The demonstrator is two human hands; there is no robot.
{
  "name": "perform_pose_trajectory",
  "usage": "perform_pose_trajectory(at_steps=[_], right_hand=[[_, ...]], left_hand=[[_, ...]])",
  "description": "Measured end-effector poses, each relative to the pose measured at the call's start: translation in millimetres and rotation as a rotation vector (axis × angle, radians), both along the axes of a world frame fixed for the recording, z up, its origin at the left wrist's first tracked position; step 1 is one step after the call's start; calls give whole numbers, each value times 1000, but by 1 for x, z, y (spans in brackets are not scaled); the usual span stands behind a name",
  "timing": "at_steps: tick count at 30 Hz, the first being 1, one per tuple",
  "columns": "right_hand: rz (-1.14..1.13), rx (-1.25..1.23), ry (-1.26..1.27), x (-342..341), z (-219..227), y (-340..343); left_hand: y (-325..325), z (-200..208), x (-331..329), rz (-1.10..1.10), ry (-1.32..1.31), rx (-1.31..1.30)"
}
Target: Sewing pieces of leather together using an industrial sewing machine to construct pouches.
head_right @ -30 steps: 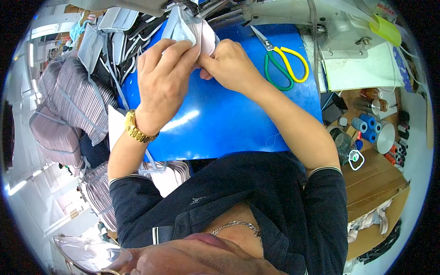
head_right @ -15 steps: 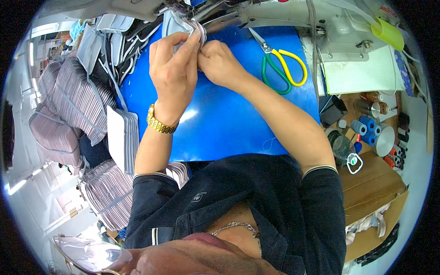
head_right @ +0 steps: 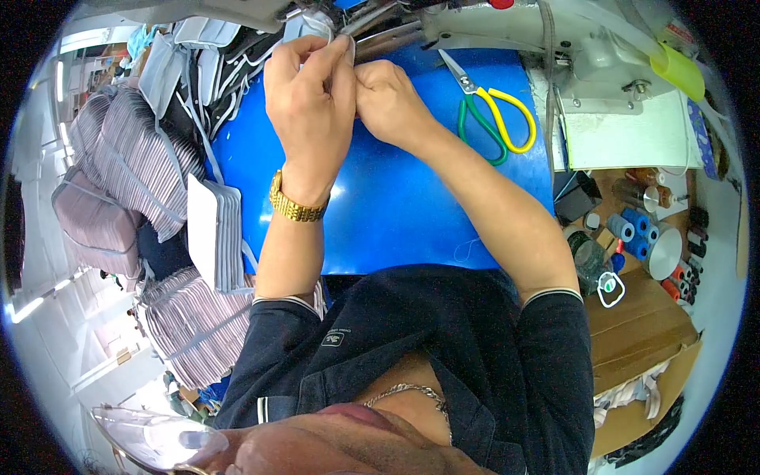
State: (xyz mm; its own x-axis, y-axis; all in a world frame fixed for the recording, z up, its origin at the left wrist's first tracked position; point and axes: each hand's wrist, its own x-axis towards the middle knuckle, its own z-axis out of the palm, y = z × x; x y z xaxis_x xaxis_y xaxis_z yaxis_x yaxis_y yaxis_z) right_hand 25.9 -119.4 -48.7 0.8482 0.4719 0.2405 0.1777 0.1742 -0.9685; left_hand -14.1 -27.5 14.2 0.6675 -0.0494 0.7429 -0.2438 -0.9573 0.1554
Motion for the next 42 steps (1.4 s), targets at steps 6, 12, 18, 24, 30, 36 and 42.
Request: perform_pose_trajectory(at_steps=[6, 12, 18, 24, 30, 36, 42], right_hand=[[92, -28, 75, 3, 18, -19], [136, -93, 126, 11, 35, -32], [220, -128, 154, 24, 41, -47], [403, -225, 28, 18, 41, -61], [371, -100, 61, 26, 38, -59], [458, -237, 58, -11, 42, -83], [467, -69, 122, -30, 36, -80]], left_hand=[[-2, 27, -7, -2, 190, -19], [2, 37, -6, -14, 274, -37], [5, 40, -15, -55, 315, -99], [-9, 41, -40, 5, 453, -196], [-2, 41, -25, -60, 414, -278], [-17, 25, -82, -164, 299, -183], [-26, 6, -82, -106, 75, -202]])
